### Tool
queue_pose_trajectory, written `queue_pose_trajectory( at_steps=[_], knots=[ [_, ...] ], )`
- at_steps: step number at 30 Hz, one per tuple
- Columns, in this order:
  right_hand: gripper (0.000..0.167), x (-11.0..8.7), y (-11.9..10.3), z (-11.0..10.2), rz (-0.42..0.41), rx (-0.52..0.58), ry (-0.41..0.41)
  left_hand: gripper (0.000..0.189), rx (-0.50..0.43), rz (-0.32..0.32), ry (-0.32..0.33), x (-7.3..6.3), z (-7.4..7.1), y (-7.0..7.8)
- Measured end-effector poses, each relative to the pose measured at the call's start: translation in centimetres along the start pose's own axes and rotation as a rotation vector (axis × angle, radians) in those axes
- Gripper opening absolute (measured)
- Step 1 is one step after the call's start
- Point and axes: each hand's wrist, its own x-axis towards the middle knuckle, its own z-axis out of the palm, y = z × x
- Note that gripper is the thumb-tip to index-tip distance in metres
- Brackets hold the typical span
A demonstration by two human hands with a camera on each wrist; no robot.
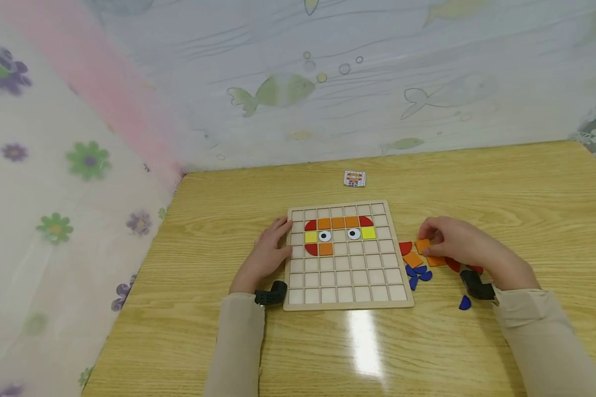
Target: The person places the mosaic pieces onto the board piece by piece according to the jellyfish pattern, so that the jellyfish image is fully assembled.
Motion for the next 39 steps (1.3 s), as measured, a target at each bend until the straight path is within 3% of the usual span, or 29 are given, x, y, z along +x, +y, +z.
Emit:
queue_pose_trajectory(
  at_steps=[17,27,39],
  knots=[
    [0.009,0.4,-0.3,0.0,-0.064,-0.036,0.080,0.060,0.002,-0.012,-0.010,-0.2,-0.4,0.0],
    [0.025,1.3,-1.6,-0.1,-0.017,-0.071,0.123,0.060,0.005,0.004,-0.004,-0.1,-0.3,-0.2],
    [0.025,3.4,-3.9,0.6,-0.031,-0.030,0.112,0.060,0.009,0.016,-0.011,0.1,-0.1,-0.3]
  ],
)
